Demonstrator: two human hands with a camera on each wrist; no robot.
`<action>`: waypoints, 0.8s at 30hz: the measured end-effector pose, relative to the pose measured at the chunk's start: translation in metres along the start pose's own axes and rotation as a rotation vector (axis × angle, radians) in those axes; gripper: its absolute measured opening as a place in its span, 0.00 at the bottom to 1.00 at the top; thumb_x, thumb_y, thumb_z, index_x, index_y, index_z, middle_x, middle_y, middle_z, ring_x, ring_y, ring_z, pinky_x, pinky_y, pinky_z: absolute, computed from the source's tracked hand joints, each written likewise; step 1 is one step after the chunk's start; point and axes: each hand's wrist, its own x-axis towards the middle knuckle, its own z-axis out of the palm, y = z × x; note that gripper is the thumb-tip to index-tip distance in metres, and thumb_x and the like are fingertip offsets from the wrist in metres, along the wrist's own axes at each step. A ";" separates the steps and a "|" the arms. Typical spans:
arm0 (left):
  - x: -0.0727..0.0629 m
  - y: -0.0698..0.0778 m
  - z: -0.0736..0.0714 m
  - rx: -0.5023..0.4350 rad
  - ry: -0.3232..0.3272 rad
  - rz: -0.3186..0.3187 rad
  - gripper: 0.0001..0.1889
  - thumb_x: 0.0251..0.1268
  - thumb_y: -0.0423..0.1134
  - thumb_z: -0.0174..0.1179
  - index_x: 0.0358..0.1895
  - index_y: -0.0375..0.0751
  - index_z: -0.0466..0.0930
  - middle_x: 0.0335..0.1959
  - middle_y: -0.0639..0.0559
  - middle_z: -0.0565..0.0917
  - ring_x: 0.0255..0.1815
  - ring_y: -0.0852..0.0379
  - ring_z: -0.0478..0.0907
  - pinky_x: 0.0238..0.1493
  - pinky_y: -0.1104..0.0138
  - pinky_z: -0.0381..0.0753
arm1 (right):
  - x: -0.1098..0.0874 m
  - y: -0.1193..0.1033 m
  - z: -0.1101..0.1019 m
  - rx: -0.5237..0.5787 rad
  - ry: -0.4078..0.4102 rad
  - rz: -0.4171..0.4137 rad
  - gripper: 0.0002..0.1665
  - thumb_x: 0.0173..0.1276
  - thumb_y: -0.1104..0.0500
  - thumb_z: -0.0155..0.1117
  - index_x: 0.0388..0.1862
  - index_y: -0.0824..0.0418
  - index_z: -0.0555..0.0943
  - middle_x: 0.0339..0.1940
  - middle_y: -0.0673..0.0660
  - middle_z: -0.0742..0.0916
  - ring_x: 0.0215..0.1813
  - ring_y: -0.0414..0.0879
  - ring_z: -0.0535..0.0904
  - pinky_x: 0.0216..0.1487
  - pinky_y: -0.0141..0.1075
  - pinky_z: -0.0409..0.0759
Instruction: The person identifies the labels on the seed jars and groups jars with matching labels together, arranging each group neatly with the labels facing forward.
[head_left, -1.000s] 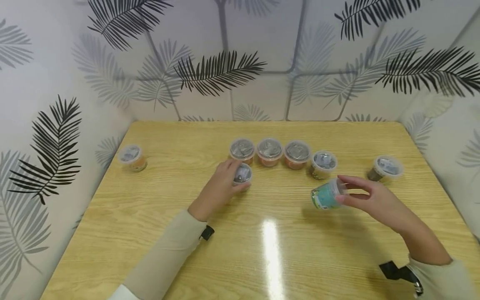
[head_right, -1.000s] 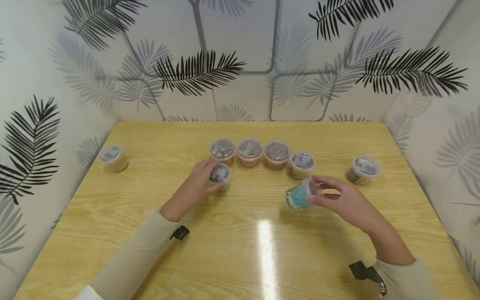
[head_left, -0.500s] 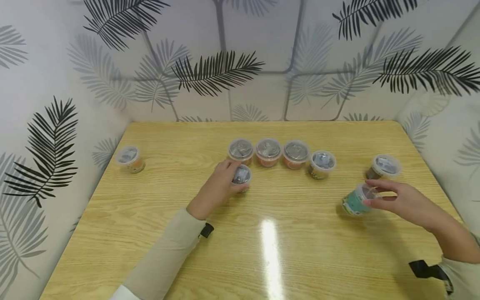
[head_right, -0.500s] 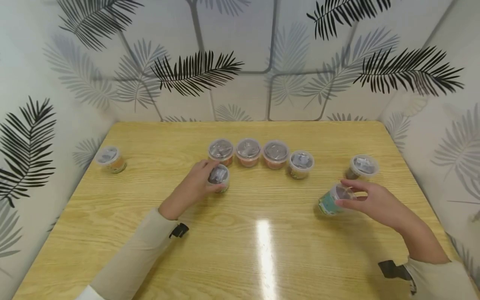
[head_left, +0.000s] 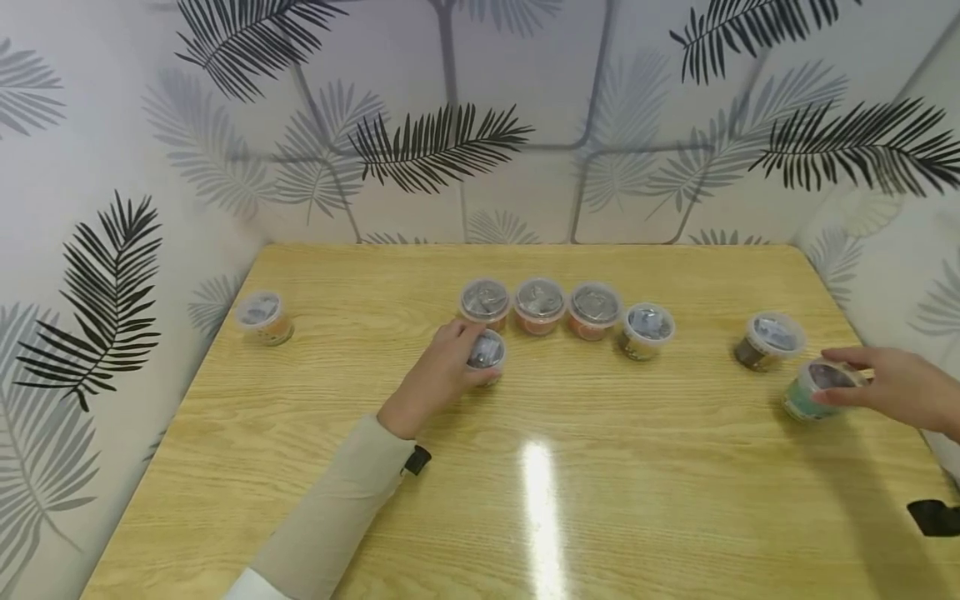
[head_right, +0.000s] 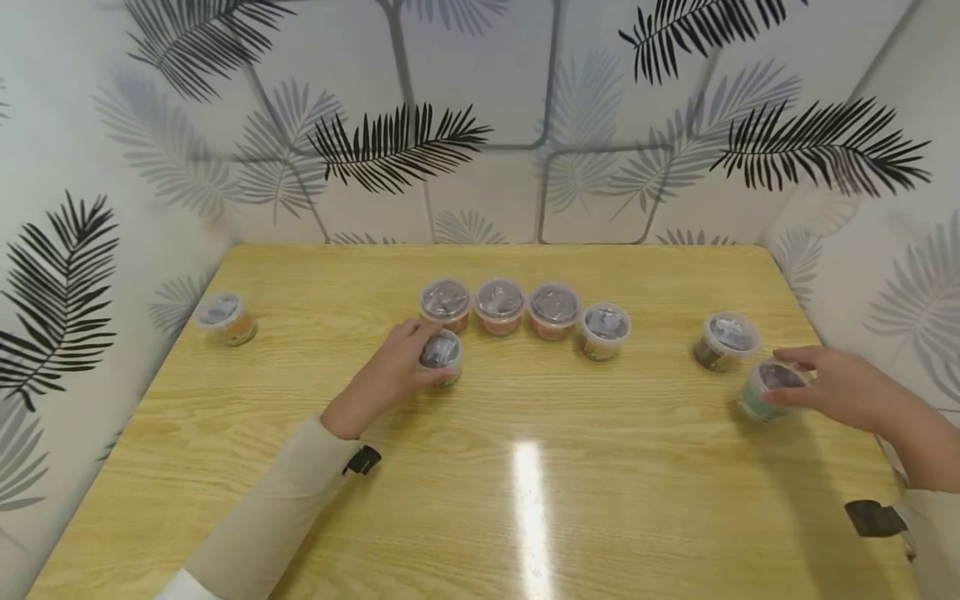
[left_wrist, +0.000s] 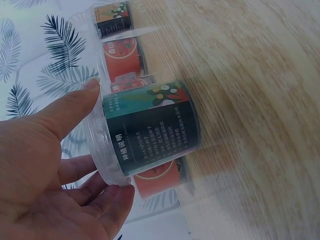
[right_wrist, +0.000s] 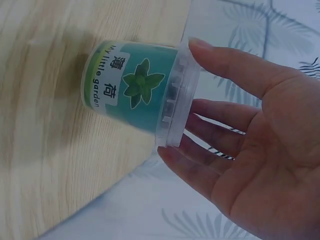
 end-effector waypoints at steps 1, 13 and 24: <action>0.000 0.000 0.000 0.000 0.000 0.000 0.33 0.56 0.47 0.66 0.64 0.41 0.66 0.57 0.45 0.68 0.55 0.50 0.66 0.53 0.56 0.72 | 0.003 0.005 -0.003 -0.004 -0.003 0.009 0.60 0.56 0.31 0.60 0.62 0.83 0.58 0.57 0.86 0.62 0.51 0.79 0.65 0.38 0.57 0.75; -0.002 0.001 0.002 0.023 0.006 -0.005 0.33 0.55 0.47 0.66 0.63 0.39 0.67 0.58 0.44 0.68 0.57 0.49 0.65 0.55 0.56 0.71 | 0.052 0.039 -0.023 0.010 0.006 -0.016 0.57 0.59 0.40 0.64 0.64 0.84 0.52 0.60 0.85 0.59 0.57 0.79 0.54 0.50 0.66 0.64; -0.004 0.002 0.002 0.023 0.005 0.020 0.30 0.55 0.46 0.66 0.60 0.40 0.68 0.55 0.44 0.69 0.55 0.48 0.66 0.54 0.56 0.72 | 0.081 0.029 -0.031 0.027 -0.009 -0.083 0.52 0.61 0.42 0.63 0.65 0.81 0.55 0.61 0.83 0.60 0.58 0.79 0.57 0.51 0.67 0.63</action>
